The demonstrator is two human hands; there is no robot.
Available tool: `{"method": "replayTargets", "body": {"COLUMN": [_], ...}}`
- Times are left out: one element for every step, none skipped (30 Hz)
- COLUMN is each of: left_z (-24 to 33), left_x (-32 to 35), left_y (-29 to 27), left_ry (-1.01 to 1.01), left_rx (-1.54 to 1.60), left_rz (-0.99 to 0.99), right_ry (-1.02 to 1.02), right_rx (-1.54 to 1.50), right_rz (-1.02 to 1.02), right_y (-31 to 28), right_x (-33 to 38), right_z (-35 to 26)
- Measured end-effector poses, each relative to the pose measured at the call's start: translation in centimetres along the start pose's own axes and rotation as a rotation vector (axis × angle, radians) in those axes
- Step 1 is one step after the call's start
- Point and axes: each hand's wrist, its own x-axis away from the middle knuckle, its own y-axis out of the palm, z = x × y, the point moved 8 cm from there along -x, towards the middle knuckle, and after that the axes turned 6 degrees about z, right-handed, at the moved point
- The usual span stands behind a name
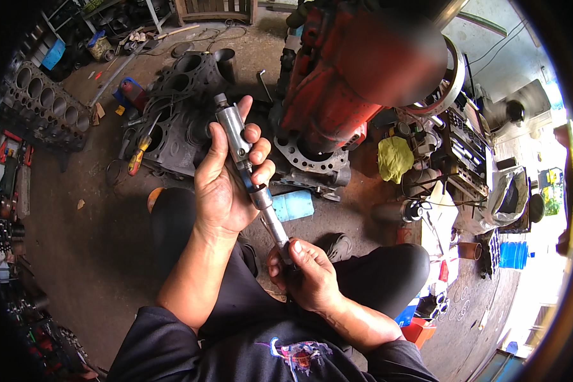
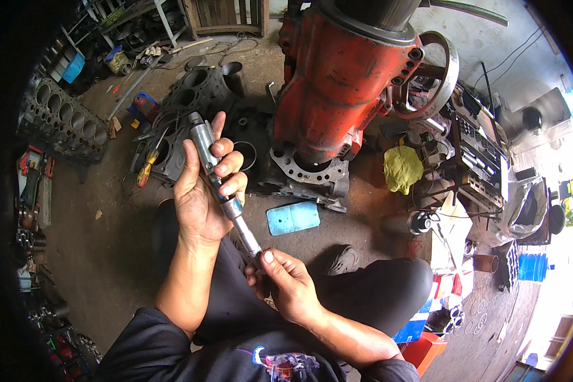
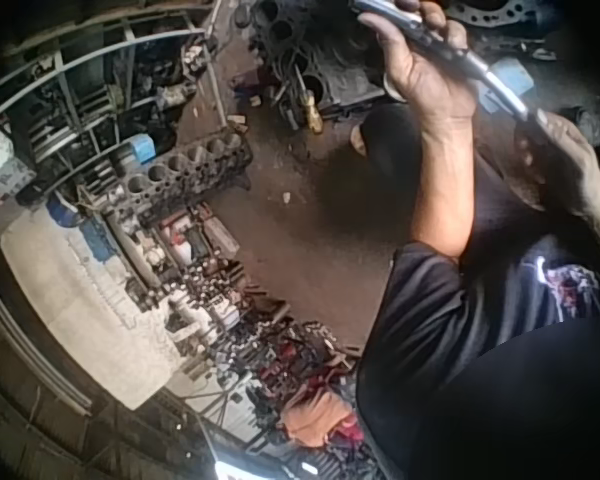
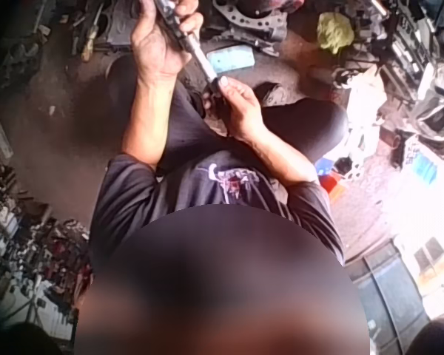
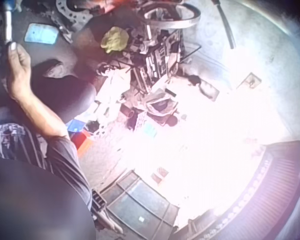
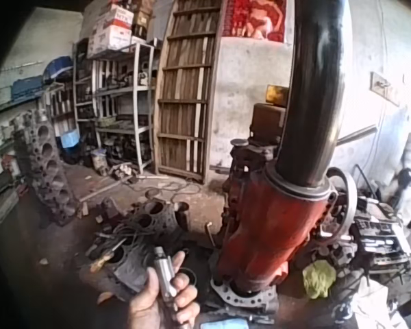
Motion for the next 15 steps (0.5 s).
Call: {"method": "replayTargets", "body": {"left_z": [0.00,-0.01,-0.02,-0.03,-0.03,-0.02,-0.02,-0.02,-0.02,-0.03,-0.04,-0.06,-0.06,-0.07,-0.06], "left_x": [0.00,0.01,0.02,0.02,0.01,0.01,0.00,-0.01,-0.01,-0.01,-0.01,0.01,0.00,0.00,0.00], "left_y": [0.00,0.00,-0.01,-0.02,-0.01,0.00,0.01,0.02,0.04,0.06,0.04,0.03,0.02,0.04,0.06], "left_ry": [0.001,-0.001,-0.002,-0.003,-0.004,-0.004,-0.004,-0.005,-0.005,-0.005,-0.004,-0.004,-0.001,-0.001,0.000], "left_rx": [-0.001,0.002,0.005,0.008,0.008,0.009,0.010,0.008,0.007,0.006,0.011,0.017,0.018,0.019,0.017], "left_rz": [0.000,-0.001,-0.001,-0.001,-0.002,-0.003,-0.004,-0.004,-0.004,-0.004,0.002,0.007,0.013,0.013,0.014], "right_ry": [-0.003,-0.001,0.001,0.005,0.008,0.011,0.008,0.005,0.001,0.003,0.005,0.004,0.004,0.002,-0.001], "right_rx": [0.005,0.002,-0.008,-0.003,-0.004,-0.005,-0.009,-0.013,-0.016,-0.012,-0.007,-0.010,-0.003,-0.004,-0.004], "right_rz": [0.009,0.015,0.008,0.016,0.011,0.007,0.008,0.009,0.010,0.014,0.017,0.018,0.023,0.025,0.027], "right_y": [-0.08,-0.11,-0.04,-0.08,0.00,0.08,0.15,0.21,0.28,0.31,0.34,0.38,0.37,0.39,0.39], "right_x": [-0.01,-0.01,0.00,0.00,0.01,0.03,0.06,0.11,0.15,0.18,0.20,0.21,0.21,0.20,0.20], "right_z": [0.01,0.04,0.06,0.07,0.06,0.05,-0.01,-0.07,-0.14,-0.16,-0.18,-0.20,-0.21,-0.22,-0.22]}}
